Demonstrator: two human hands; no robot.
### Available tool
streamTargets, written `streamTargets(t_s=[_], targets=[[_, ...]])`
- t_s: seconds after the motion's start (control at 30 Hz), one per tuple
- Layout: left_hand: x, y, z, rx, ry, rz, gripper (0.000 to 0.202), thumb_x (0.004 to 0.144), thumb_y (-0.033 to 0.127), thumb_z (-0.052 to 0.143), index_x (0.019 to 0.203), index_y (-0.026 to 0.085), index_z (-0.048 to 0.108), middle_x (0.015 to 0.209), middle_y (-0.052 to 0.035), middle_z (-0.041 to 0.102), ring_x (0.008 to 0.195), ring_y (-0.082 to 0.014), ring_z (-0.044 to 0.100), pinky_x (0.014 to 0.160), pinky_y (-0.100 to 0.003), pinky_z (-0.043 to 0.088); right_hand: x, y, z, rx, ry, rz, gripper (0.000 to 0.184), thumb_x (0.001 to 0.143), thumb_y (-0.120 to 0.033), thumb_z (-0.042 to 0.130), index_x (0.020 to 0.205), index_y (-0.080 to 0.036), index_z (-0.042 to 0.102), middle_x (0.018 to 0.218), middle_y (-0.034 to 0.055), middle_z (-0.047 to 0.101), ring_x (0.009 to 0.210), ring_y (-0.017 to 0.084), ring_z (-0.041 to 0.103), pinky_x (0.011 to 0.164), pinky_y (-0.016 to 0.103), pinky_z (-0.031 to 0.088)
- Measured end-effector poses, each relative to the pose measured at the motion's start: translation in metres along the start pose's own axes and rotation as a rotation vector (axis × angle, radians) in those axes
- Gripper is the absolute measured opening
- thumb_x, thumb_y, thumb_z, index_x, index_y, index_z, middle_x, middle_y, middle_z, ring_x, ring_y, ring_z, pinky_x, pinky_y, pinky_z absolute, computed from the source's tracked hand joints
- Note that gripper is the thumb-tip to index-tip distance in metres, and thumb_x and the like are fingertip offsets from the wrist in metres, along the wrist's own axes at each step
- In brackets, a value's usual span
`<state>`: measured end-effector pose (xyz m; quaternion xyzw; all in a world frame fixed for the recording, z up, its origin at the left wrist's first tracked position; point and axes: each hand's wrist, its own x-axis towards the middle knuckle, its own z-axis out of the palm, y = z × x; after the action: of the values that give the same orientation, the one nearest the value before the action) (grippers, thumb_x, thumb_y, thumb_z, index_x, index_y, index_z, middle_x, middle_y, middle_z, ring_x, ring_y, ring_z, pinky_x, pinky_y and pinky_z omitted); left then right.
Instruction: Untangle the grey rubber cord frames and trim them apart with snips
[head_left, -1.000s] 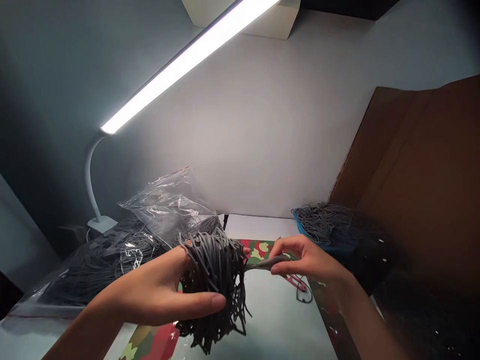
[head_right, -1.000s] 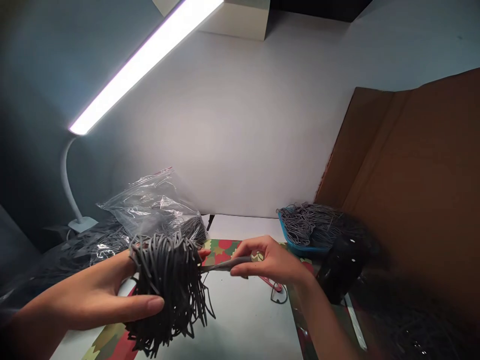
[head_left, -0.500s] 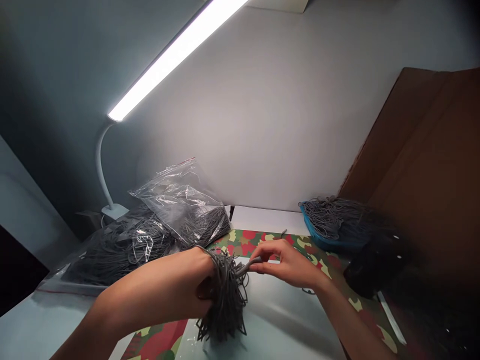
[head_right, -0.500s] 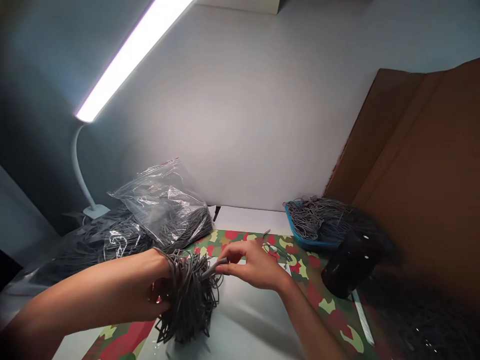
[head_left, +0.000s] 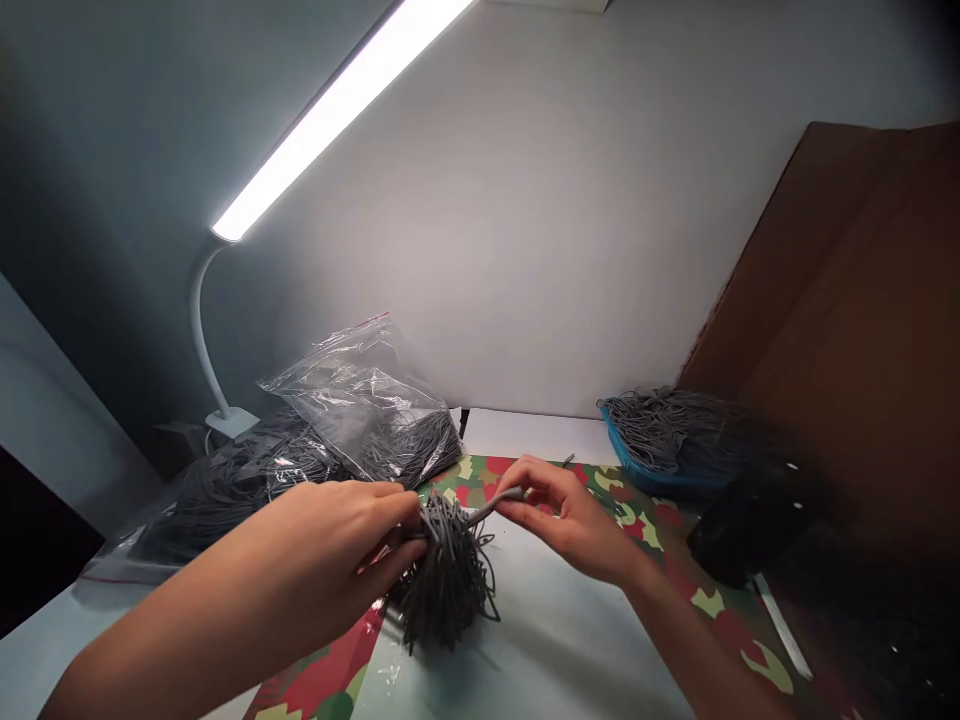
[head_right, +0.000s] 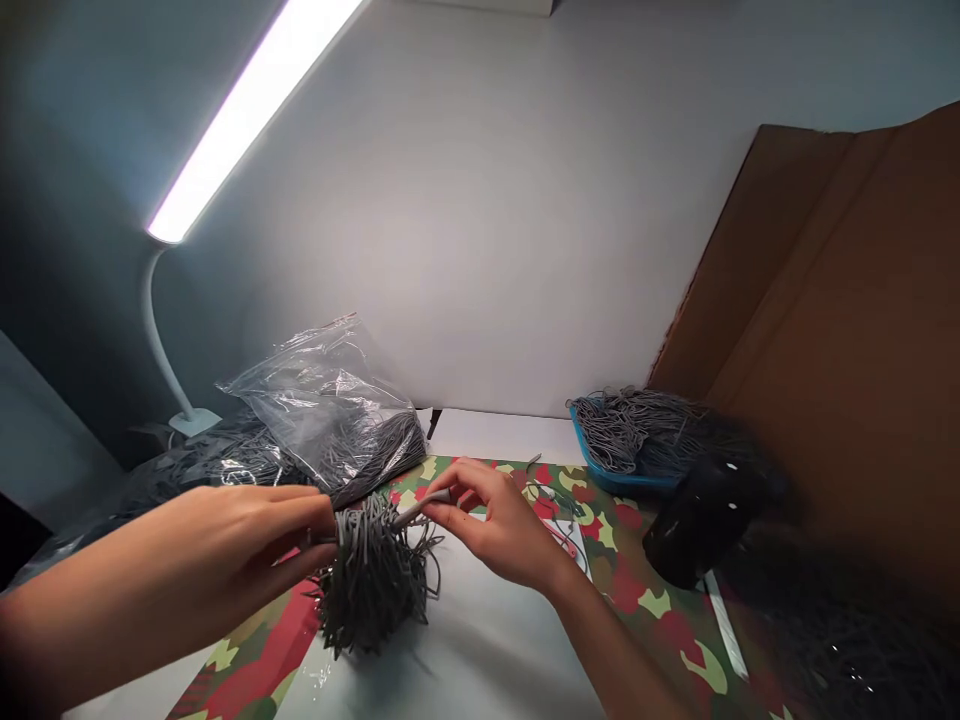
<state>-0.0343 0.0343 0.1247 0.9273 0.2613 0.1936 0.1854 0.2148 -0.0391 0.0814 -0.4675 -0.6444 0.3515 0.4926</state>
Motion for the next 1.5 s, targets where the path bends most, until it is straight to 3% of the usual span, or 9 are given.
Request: streamTargets(t_s=[0.1,0.23,0.4,0.6,0.87,1.07,1.2,1.33,1.5], targets=[[0.011,0.006,-0.015,0.103,-0.076,0.043,0.029,0.094,0.035,0.051,0.069,0.022,0.047,0.066,0.0025,0.053,0.057,-0.0145,0.046,0.054,-0.028,0.029,-0.004,-0.009,0.000,0.111,0.042,-0.029,0.013,0.092,-0.034,0.066,0.088,-0.022,0.064,0.088,-0.0006,0.058,0.079,0.014,0.054,0.074,0.028,0.046],[0.025,0.013,-0.024,-0.203,0.078,0.036,0.040,0.099,0.043,0.039,0.066,0.021,0.039,0.067,0.0024,0.043,0.061,-0.0148,0.042,0.056,-0.026,0.033,-0.004,-0.011,0.005,0.252,0.025,0.015,0.020,0.089,-0.038,0.069,0.087,-0.020,0.063,0.075,-0.0023,0.059,0.067,0.012,0.058,0.067,0.028,0.051],[0.028,0.024,-0.013,-0.367,0.245,0.051,0.037,0.101,0.040,0.039,0.068,0.022,0.043,0.071,0.0029,0.040,0.065,-0.0146,0.040,0.059,-0.026,0.034,0.001,-0.009,0.011,0.370,0.013,0.066,0.028,0.078,-0.042,0.079,0.080,-0.018,0.064,0.071,-0.0034,0.061,0.061,0.011,0.059,0.060,0.027,0.054],[0.027,0.027,-0.008,-0.328,0.169,-0.030,0.035,0.093,0.038,0.057,0.066,0.021,0.043,0.073,0.0026,0.045,0.070,-0.0147,0.043,0.065,-0.028,0.032,-0.006,-0.019,0.006,0.358,0.096,0.045,0.019,0.081,-0.034,0.079,0.080,-0.018,0.068,0.078,0.0003,0.065,0.073,0.014,0.060,0.063,0.025,0.050],[0.035,0.042,0.018,-0.765,0.130,-0.063,0.029,0.093,0.037,0.059,0.071,0.019,0.056,0.077,-0.0001,0.060,0.069,-0.0132,0.048,0.062,-0.025,0.039,-0.016,-0.031,0.011,0.215,0.184,-0.211,0.005,0.095,-0.029,0.064,0.091,-0.027,0.063,0.095,-0.0008,0.059,0.090,0.016,0.056,0.081,0.031,0.045],[0.040,0.044,0.040,-0.986,0.267,-0.009,0.031,0.097,0.038,0.054,0.072,0.020,0.053,0.072,0.0017,0.059,0.071,-0.0123,0.051,0.068,-0.023,0.042,-0.017,-0.034,0.011,0.223,0.308,-0.122,0.013,0.096,-0.036,0.061,0.090,-0.025,0.058,0.087,-0.0014,0.064,0.081,0.014,0.058,0.077,0.028,0.047],[0.043,0.046,0.042,-0.984,0.120,-0.030,0.036,0.098,0.041,0.052,0.070,0.019,0.051,0.064,0.0029,0.055,0.063,-0.0109,0.048,0.064,-0.023,0.039,-0.021,-0.037,0.011,0.194,0.330,-0.151,0.011,0.098,-0.035,0.059,0.091,-0.027,0.056,0.085,-0.0020,0.067,0.084,0.015,0.061,0.080,0.029,0.048],[0.048,0.042,0.041,-1.019,0.012,-0.082,0.040,0.095,0.046,0.056,0.068,0.017,0.053,0.061,0.0032,0.052,0.061,-0.0106,0.046,0.062,-0.023,0.038,-0.021,-0.039,0.010,0.315,0.209,-0.080,0.014,0.097,-0.036,0.060,0.088,-0.026,0.055,0.079,-0.0032,0.065,0.064,0.011,0.053,0.060,0.025,0.045],[0.049,0.028,0.035,-1.223,-0.087,-0.081,0.035,0.071,0.040,0.086,0.075,0.016,0.060,0.073,0.0024,0.059,0.065,-0.0088,0.050,0.059,-0.019,0.039,-0.018,-0.040,-0.003,0.454,0.096,-0.010,0.015,0.087,-0.026,0.074,0.093,-0.024,0.061,0.086,-0.0021,0.064,0.068,0.010,0.058,0.064,0.024,0.050]])
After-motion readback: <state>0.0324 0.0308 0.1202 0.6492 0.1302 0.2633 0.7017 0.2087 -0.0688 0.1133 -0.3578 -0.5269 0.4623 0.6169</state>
